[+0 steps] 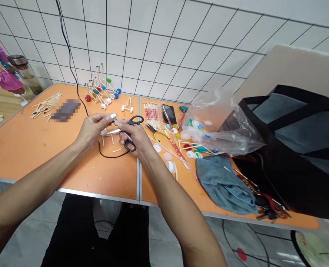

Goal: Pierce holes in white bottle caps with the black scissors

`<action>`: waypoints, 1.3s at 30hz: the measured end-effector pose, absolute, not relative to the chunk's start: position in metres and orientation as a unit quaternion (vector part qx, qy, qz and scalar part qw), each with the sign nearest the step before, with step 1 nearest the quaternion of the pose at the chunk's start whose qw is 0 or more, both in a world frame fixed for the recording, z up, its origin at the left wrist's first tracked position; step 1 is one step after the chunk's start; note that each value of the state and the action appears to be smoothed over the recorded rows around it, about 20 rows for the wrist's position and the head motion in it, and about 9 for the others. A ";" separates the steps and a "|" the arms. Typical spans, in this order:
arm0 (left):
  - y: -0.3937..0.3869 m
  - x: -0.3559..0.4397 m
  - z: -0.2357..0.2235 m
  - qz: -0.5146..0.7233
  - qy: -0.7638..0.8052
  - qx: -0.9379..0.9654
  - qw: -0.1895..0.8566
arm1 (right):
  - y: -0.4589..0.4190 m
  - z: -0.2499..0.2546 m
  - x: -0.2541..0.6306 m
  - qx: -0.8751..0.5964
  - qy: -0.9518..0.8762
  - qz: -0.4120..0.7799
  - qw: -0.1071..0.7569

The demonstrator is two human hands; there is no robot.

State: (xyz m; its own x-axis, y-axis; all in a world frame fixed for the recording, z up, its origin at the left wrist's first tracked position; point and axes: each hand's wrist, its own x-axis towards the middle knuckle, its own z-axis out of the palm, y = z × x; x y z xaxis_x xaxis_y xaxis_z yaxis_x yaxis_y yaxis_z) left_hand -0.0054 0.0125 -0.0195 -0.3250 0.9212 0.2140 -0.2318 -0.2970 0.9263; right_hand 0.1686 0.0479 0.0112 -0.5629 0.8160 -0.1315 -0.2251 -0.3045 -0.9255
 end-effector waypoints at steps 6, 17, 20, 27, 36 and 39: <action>0.011 -0.006 -0.018 0.696 0.440 0.411 0.391 | 0.047 0.011 0.166 -0.328 -0.477 0.741 0.340; 0.006 -0.003 -0.015 0.688 0.484 0.397 0.367 | 0.027 0.010 0.163 -0.367 -0.893 0.077 0.248; 0.004 -0.002 -0.012 0.690 0.486 0.393 0.364 | 0.023 0.011 0.163 -0.361 -0.914 0.009 0.186; 0.005 -0.005 -0.013 0.688 0.478 0.426 0.341 | 0.037 0.006 0.162 -0.378 -0.703 0.459 0.391; 0.006 -0.007 -0.015 0.680 0.481 0.447 0.326 | 0.049 -0.001 0.165 -0.354 -0.646 0.566 0.370; 0.006 -0.009 -0.014 0.659 0.505 0.449 0.331 | 0.038 -0.004 0.164 -0.373 -0.814 0.261 0.359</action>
State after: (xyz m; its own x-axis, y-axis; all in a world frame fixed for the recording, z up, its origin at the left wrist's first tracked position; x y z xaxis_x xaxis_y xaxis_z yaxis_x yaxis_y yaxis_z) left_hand -0.0090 0.0058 -0.0139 -0.3787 0.8889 0.2576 0.0169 -0.2717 0.9622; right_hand 0.1643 0.0378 -0.0038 -0.4633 0.7954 0.3907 0.4197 0.5852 -0.6938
